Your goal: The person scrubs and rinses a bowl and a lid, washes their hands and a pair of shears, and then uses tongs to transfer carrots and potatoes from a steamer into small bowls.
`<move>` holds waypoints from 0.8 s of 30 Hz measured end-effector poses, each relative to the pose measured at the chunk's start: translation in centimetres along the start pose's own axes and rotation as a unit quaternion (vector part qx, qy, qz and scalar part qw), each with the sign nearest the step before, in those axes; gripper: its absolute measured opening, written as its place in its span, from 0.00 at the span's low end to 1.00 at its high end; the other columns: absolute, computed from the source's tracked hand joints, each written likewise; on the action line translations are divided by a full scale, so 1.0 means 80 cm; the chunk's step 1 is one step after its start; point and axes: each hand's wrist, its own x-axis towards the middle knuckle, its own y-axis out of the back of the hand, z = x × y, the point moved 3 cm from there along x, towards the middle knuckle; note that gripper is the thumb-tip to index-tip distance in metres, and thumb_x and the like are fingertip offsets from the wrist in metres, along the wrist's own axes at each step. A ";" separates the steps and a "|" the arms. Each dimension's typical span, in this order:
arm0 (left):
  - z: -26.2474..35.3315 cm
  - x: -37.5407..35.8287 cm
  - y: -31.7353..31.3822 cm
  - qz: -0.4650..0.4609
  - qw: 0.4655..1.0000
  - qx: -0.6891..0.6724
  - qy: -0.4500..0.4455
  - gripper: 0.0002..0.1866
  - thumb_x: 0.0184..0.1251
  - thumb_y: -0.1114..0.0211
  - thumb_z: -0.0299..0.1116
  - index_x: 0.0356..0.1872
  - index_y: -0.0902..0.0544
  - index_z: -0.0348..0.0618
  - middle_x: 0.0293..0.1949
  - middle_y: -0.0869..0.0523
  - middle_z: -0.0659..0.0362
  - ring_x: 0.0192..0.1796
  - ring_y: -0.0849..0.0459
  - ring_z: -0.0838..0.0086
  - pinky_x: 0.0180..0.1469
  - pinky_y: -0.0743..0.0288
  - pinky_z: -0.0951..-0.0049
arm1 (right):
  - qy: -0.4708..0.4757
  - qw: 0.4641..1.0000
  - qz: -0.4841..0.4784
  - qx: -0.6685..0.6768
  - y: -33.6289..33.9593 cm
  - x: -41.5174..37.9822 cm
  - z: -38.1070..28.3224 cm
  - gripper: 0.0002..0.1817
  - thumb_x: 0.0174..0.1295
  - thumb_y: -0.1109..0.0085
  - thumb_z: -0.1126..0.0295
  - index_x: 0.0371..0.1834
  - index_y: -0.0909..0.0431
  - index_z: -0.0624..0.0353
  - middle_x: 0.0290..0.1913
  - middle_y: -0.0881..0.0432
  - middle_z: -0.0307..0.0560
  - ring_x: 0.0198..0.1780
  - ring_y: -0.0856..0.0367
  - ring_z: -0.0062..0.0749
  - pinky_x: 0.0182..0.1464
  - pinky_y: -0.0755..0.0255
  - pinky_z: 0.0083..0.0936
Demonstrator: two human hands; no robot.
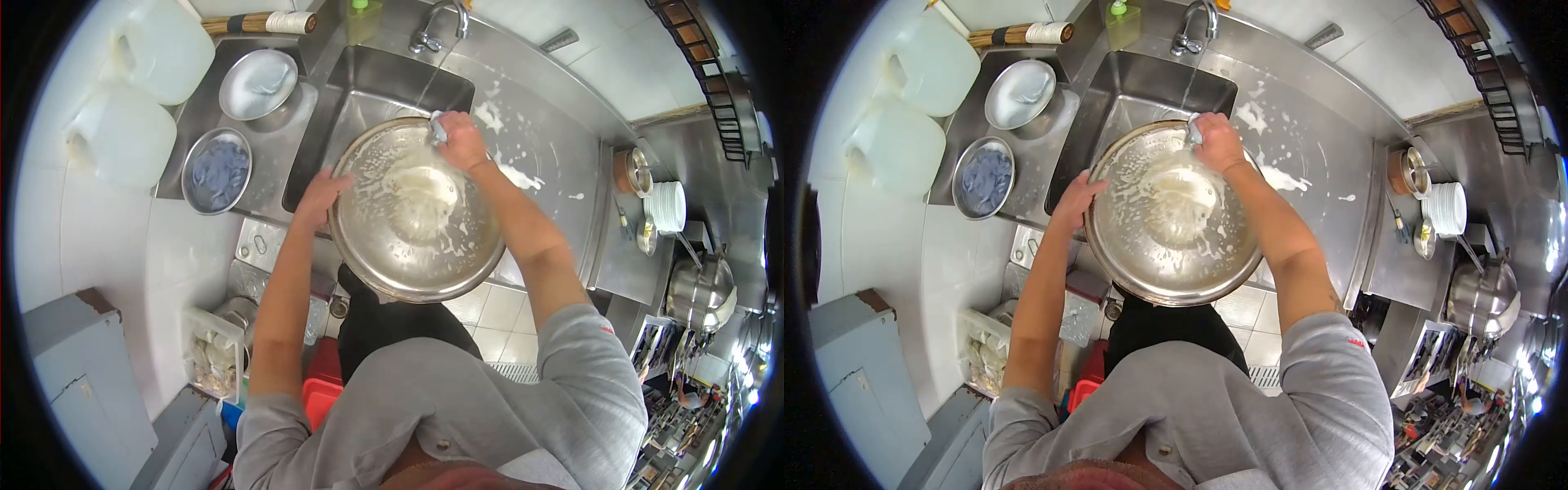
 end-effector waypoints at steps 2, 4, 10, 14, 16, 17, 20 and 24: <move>0.018 -0.005 -0.021 0.024 0.999 -0.003 -0.022 0.31 0.63 0.25 0.37 0.62 0.25 0.30 0.52 0.14 0.47 0.48 0.13 0.65 0.47 0.17 0.64 | -0.003 0.999 0.040 -0.012 -0.004 0.005 0.011 0.22 0.44 0.30 0.73 0.47 0.18 0.59 0.51 0.18 0.52 0.54 0.22 0.51 0.59 0.25 0.41; 0.029 -0.020 -0.033 0.060 0.996 0.048 -0.044 0.28 0.62 0.26 0.35 0.59 0.23 0.30 0.50 0.13 0.47 0.47 0.12 0.65 0.46 0.17 0.64 | -0.012 0.996 0.089 0.009 -0.013 0.008 0.004 0.20 0.43 0.30 0.73 0.43 0.17 0.59 0.47 0.18 0.53 0.52 0.22 0.52 0.58 0.25 0.41; 0.006 -0.056 -0.038 0.165 0.955 0.227 -0.095 0.21 0.57 0.26 0.31 0.50 0.18 0.31 0.42 0.11 0.50 0.43 0.12 0.65 0.45 0.19 0.66 | 0.176 0.971 0.049 0.153 -0.020 0.049 -0.206 0.14 0.39 0.32 0.72 0.33 0.17 0.59 0.40 0.16 0.54 0.47 0.19 0.54 0.55 0.25 0.42; -0.030 -0.076 -0.028 0.176 0.969 0.133 -0.115 0.21 0.56 0.25 0.31 0.49 0.18 0.31 0.42 0.10 0.49 0.42 0.12 0.66 0.45 0.19 0.66 | 0.082 0.982 0.134 0.109 -0.034 0.035 -0.121 0.16 0.39 0.34 0.72 0.36 0.18 0.60 0.40 0.17 0.58 0.48 0.20 0.57 0.56 0.25 0.47; -0.049 -0.083 -0.020 0.181 0.971 0.096 -0.124 0.21 0.56 0.26 0.31 0.49 0.19 0.31 0.42 0.10 0.49 0.41 0.12 0.66 0.45 0.20 0.66 | -0.039 0.997 0.067 0.011 -0.013 0.010 -0.051 0.15 0.42 0.36 0.72 0.36 0.19 0.62 0.42 0.15 0.58 0.48 0.18 0.55 0.59 0.26 0.44; -0.050 -0.086 -0.023 0.181 0.971 0.083 -0.135 0.21 0.56 0.26 0.31 0.49 0.19 0.31 0.42 0.10 0.49 0.42 0.12 0.67 0.45 0.20 0.66 | -0.057 0.997 0.033 -0.042 -0.002 -0.016 -0.031 0.16 0.46 0.35 0.71 0.40 0.18 0.63 0.42 0.15 0.59 0.49 0.18 0.55 0.61 0.27 0.44; -0.043 -0.095 -0.028 0.184 0.965 0.106 -0.157 0.20 0.56 0.27 0.29 0.49 0.19 0.32 0.42 0.10 0.50 0.42 0.13 0.67 0.46 0.20 0.66 | -0.223 0.971 0.031 -0.086 0.025 -0.111 0.010 0.16 0.51 0.36 0.68 0.42 0.18 0.65 0.43 0.15 0.60 0.50 0.18 0.53 0.59 0.26 0.43; -0.033 -0.089 -0.030 0.180 0.958 0.166 -0.148 0.20 0.57 0.28 0.28 0.49 0.19 0.32 0.43 0.11 0.52 0.43 0.14 0.70 0.46 0.20 0.67 | -0.295 0.948 0.014 -0.115 0.035 -0.121 0.017 0.17 0.52 0.36 0.67 0.43 0.17 0.65 0.41 0.14 0.60 0.49 0.18 0.54 0.57 0.24 0.44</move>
